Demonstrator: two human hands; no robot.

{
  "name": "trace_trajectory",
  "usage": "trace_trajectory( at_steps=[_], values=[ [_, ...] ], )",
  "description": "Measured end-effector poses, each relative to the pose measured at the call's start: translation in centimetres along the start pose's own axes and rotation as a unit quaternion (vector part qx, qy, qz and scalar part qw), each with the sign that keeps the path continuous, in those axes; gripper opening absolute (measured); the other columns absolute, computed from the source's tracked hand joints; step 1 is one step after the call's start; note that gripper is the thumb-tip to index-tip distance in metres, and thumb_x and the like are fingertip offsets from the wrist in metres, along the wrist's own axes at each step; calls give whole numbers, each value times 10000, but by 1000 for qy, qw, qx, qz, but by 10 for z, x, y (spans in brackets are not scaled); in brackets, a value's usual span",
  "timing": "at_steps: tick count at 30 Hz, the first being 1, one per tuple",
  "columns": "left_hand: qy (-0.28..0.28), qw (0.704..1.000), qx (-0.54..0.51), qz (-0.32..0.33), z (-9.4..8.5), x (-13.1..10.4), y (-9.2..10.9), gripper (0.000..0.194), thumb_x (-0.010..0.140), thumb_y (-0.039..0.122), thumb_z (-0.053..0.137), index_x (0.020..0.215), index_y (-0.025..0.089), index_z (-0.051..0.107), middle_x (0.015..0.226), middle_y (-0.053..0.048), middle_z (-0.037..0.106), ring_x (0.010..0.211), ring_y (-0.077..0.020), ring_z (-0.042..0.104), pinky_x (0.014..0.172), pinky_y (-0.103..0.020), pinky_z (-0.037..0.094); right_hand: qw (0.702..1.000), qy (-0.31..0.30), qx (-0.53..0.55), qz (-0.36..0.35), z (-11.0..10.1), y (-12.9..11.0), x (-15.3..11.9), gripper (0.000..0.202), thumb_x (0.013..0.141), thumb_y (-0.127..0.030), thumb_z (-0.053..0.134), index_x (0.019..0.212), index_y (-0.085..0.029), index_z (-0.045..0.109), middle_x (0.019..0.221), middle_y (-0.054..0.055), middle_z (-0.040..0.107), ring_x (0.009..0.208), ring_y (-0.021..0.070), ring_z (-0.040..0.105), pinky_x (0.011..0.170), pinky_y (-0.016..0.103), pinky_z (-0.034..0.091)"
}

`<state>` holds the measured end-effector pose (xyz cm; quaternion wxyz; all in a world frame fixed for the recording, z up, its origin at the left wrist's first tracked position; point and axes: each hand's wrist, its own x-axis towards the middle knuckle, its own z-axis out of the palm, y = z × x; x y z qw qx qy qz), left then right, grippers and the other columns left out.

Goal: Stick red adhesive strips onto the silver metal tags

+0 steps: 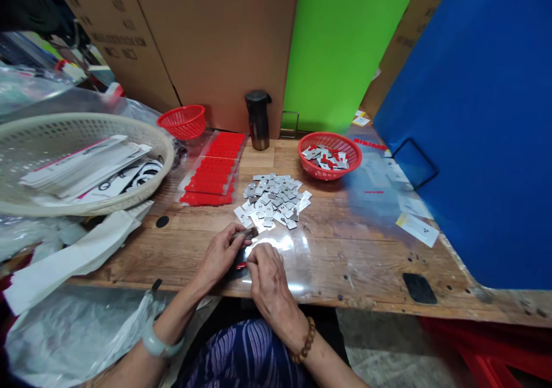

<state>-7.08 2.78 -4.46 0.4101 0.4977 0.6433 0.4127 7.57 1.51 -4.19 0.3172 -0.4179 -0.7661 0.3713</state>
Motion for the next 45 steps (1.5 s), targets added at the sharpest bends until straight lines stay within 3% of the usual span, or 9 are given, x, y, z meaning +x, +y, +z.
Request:
trace_trajectory(
  at_steps=[4, 8, 11, 15, 24, 45],
  values=[
    [15, 994, -91, -51, 0, 2, -3, 132, 793, 248, 551, 885, 156, 573, 834, -59, 693, 740, -169, 683, 658, -251, 515, 993, -16, 95, 63, -12, -2, 0, 90, 850, -149, 454, 775, -194, 475, 787, 5, 512, 749, 140, 494, 695, 261, 396],
    [33, 965, -226, -132, -4, -3, 6, 230, 743, 179, 625, 950, 125, 539, 740, -63, 704, 638, -143, 684, 608, -217, 533, 981, 1, 133, 139, -30, -2, 0, 77, 816, -240, 546, 770, -194, 505, 728, -21, 537, 686, 125, 508, 633, 236, 391],
    [-21, 931, -301, -205, -7, -14, 20, 232, 736, 122, 636, 945, 104, 537, 675, -87, 709, 592, -135, 684, 595, -187, 535, 982, 27, 121, 145, -44, -6, 0, 95, 800, -259, 564, 752, -193, 515, 700, -29, 529, 650, 117, 499, 607, 227, 383],
    [-76, 895, -355, -261, -11, -30, 36, 219, 745, 68, 619, 952, 89, 552, 720, -122, 719, 626, -141, 696, 627, -181, 545, 991, 41, 79, 98, -57, -11, 3, 74, 795, -216, 550, 730, -188, 526, 710, -18, 548, 664, 119, 512, 611, 224, 389],
    [-126, 880, -362, -281, -6, -43, 41, 250, 740, 80, 630, 982, 86, 568, 731, -112, 724, 630, -139, 697, 638, -173, 541, 994, 7, 76, 82, -55, -12, -1, 71, 803, -163, 526, 737, -187, 511, 673, -31, 524, 614, 104, 485, 575, 213, 377],
    [-118, 891, -332, -285, -1, -45, 39, 215, 773, 126, 623, 979, 85, 579, 793, -118, 722, 648, -146, 698, 647, -191, 545, 995, -9, 58, 77, -47, -9, -4, 84, 799, -132, 494, 747, -197, 501, 679, -34, 517, 621, 108, 468, 586, 222, 359]
  ],
)
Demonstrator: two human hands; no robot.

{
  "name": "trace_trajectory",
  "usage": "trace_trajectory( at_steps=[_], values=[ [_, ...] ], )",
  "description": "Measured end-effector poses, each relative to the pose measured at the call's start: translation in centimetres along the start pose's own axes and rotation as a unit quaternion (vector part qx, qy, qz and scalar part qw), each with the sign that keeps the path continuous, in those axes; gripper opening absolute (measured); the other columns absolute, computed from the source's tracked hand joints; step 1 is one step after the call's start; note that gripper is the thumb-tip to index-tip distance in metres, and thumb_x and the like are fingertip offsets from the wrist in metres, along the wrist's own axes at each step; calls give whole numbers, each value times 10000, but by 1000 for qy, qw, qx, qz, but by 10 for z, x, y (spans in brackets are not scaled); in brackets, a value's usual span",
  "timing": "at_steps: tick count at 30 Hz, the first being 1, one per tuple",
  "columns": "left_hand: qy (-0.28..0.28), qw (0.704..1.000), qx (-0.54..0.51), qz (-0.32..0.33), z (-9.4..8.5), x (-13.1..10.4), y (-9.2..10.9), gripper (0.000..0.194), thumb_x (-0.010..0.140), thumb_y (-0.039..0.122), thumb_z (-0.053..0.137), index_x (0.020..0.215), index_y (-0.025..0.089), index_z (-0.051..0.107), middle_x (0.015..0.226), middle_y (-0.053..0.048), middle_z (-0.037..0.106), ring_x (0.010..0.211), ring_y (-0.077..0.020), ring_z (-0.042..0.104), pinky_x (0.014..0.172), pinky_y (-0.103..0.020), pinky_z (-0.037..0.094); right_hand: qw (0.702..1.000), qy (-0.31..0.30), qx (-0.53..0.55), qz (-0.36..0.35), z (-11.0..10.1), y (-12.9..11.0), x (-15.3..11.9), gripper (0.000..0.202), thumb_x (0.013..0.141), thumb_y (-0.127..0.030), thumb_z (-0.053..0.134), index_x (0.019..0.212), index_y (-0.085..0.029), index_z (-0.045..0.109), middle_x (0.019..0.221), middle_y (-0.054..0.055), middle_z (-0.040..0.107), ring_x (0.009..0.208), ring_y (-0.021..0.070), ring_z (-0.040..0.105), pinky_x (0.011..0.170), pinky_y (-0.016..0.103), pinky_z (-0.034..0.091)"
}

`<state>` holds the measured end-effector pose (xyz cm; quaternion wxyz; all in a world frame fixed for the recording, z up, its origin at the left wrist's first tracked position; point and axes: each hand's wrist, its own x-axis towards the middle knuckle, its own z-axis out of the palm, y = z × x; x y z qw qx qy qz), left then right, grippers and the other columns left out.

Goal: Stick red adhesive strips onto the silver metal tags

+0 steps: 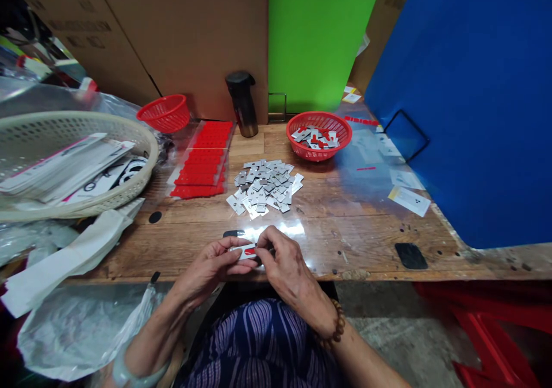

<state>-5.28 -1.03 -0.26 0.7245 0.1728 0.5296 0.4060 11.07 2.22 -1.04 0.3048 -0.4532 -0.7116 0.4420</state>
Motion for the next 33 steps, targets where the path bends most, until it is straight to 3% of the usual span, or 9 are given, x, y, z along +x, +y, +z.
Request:
trace_trajectory(
  at_steps=[18, 27, 33],
  values=[
    [-3, 1000, -6, 2, 0, 3, -1, 222, 762, 190, 658, 954, 94, 600, 723, -80, 704, 674, -153, 698, 644, -188, 546, 1000, 10, 2, -11, 3, 4, 1, 92, 787, -118, 491, 736, -194, 489, 677, -33, 498, 624, 109, 455, 589, 220, 355],
    [8, 1000, 1, -1, 1, 5, -1, 140, 812, 128, 575, 945, 89, 589, 707, -83, 704, 659, -144, 697, 644, -185, 547, 1000, 4, 8, 3, 2, 0, 2, 96, 797, -118, 500, 736, -193, 493, 680, -36, 499, 634, 106, 462, 594, 219, 354],
    [14, 1000, 4, 4, 2, 8, -1, 139, 774, 145, 633, 895, 94, 584, 726, -79, 709, 633, -130, 691, 614, -173, 547, 1000, 2, 6, 6, 3, 1, 1, 97, 804, -117, 488, 744, -193, 488, 685, -38, 496, 630, 105, 453, 591, 220, 346]
  ],
)
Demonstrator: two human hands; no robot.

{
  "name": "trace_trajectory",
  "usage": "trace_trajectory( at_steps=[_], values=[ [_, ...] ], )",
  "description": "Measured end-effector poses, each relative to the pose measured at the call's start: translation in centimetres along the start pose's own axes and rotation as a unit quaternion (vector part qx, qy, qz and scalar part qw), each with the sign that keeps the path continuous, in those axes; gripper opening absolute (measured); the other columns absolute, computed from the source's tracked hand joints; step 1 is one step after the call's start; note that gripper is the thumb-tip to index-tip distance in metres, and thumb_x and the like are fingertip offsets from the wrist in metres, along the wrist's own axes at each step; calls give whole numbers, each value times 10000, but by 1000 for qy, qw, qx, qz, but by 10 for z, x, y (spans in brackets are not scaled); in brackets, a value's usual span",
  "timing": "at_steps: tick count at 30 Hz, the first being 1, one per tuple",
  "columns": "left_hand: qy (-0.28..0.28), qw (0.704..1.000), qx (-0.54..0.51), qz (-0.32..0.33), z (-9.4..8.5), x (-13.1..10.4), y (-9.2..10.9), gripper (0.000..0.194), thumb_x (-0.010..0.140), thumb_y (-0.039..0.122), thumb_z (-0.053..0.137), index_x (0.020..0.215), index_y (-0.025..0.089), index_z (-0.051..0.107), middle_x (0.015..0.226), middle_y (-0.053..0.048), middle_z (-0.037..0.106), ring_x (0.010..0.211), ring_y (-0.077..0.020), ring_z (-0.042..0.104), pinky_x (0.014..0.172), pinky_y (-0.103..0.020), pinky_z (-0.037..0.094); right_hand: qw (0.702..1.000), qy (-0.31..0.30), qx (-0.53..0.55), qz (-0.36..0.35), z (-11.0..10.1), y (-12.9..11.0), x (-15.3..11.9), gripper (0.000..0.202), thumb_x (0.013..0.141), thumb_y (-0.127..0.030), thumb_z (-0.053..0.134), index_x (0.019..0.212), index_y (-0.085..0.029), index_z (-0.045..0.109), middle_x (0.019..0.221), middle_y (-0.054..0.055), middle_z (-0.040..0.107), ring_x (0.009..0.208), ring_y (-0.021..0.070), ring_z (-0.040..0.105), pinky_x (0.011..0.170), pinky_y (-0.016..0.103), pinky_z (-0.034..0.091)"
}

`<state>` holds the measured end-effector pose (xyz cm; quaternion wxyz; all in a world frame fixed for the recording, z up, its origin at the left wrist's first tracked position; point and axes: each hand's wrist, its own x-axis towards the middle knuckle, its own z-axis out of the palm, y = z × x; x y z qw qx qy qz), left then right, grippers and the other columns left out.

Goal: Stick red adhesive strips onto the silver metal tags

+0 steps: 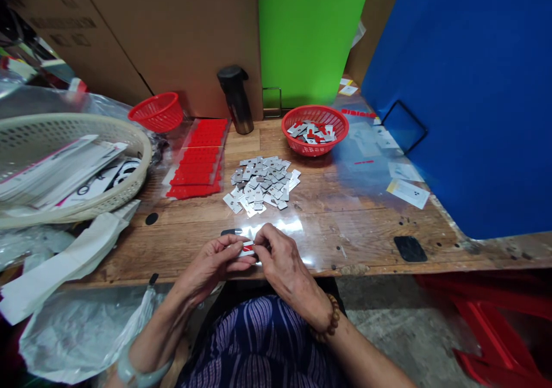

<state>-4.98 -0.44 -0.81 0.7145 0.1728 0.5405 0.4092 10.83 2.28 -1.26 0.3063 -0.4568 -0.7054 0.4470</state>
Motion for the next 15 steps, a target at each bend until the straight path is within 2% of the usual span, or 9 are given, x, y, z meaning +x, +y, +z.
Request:
trace_trajectory(
  at_steps=[7, 15],
  values=[
    [19, 999, 21, 24, -1, 3, -7, 346, 636, 188, 766, 910, 94, 577, 698, -82, 719, 611, -137, 691, 615, -180, 541, 1000, 7, 4, -1, 4, 3, 0, 101, 796, -112, 492, 731, -189, 495, 671, -40, 492, 617, 102, 447, 592, 218, 343],
    [53, 993, 62, 89, 1, 5, -9, 396, 604, 282, 775, 891, 108, 565, 648, -75, 718, 567, -128, 676, 586, -173, 516, 998, 15, 36, 48, 7, -3, -6, 96, 797, -114, 499, 744, -187, 534, 751, -14, 555, 728, 129, 508, 670, 238, 373]
  ],
)
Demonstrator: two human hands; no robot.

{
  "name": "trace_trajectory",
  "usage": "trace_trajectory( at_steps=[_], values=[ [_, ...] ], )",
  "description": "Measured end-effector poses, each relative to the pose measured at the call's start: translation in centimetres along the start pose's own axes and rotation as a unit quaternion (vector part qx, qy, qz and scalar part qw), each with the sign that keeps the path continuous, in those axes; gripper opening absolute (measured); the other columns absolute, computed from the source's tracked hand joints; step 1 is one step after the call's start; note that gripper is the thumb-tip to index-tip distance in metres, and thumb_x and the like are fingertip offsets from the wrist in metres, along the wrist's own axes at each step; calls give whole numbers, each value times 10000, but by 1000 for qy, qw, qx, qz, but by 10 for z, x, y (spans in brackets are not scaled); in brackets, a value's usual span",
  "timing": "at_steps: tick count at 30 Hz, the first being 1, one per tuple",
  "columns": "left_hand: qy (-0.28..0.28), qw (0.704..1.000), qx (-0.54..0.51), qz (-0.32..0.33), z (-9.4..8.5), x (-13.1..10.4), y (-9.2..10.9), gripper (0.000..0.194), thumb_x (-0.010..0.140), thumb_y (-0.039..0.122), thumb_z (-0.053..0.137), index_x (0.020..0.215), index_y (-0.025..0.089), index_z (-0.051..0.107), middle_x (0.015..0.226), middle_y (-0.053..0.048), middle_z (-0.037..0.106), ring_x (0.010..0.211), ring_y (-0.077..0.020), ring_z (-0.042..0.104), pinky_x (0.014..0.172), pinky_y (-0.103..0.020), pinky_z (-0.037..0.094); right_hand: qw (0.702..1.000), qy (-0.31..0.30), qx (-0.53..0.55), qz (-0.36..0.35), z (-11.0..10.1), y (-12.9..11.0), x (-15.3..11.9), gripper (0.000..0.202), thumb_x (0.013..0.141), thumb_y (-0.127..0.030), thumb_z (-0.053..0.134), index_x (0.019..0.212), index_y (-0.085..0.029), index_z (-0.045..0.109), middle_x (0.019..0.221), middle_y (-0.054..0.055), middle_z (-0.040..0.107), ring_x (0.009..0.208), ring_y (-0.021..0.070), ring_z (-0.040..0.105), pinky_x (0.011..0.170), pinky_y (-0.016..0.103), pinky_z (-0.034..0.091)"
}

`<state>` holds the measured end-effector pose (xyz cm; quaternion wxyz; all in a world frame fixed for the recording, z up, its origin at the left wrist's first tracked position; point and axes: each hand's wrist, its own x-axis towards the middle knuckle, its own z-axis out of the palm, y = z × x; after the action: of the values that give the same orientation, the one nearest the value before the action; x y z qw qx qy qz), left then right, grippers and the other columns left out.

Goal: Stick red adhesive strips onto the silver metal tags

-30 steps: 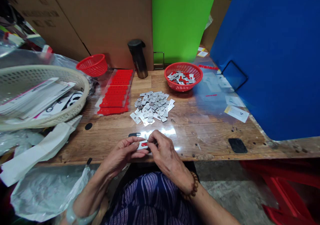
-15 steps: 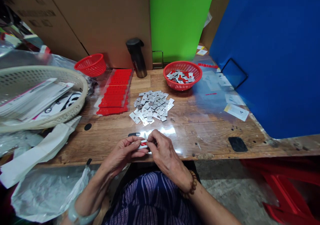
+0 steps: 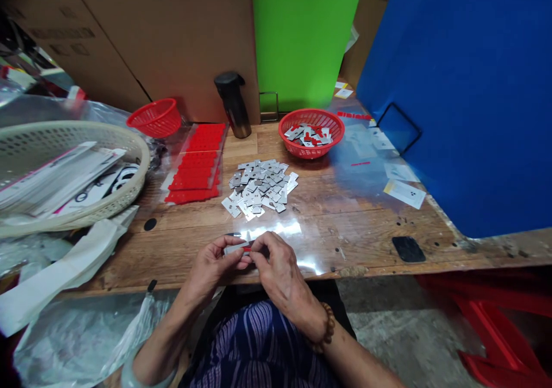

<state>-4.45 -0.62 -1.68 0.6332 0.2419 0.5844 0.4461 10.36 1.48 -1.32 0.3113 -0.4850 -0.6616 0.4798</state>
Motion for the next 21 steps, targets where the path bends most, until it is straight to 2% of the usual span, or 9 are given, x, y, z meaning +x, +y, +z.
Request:
trace_trajectory(
  at_steps=[4, 7, 14, 21],
  values=[
    [8, 1000, 19, 22, 3, -2, 2, 367, 618, 280, 758, 881, 109, 568, 639, -63, 717, 578, -127, 676, 611, -184, 519, 999, 33, -15, -32, 1, -3, -2, 114, 797, -102, 487, 728, -188, 518, 797, 2, 535, 787, 142, 504, 714, 251, 374],
    [-4, 1000, 18, 21, 2, -3, 2, 377, 632, 277, 750, 907, 103, 560, 666, -79, 724, 599, -129, 680, 627, -190, 522, 999, 27, -21, -29, 0, -4, -1, 117, 807, -105, 471, 736, -190, 509, 765, -5, 532, 745, 137, 496, 690, 249, 367],
    [-16, 999, -9, -44, -2, -3, 3, 400, 665, 229, 734, 985, 100, 532, 698, -113, 728, 573, -128, 682, 592, -173, 519, 999, 7, -32, -20, -3, 5, 1, 107, 834, -114, 440, 781, -197, 484, 746, -24, 534, 701, 121, 487, 663, 244, 354],
    [-5, 998, -15, -60, 0, -6, 6, 345, 674, 176, 723, 963, 104, 550, 685, -100, 725, 567, -128, 682, 582, -170, 524, 995, 16, -90, -50, -3, 1, 2, 106, 838, -102, 451, 795, -196, 478, 780, -20, 551, 742, 127, 498, 715, 261, 338]
  ],
)
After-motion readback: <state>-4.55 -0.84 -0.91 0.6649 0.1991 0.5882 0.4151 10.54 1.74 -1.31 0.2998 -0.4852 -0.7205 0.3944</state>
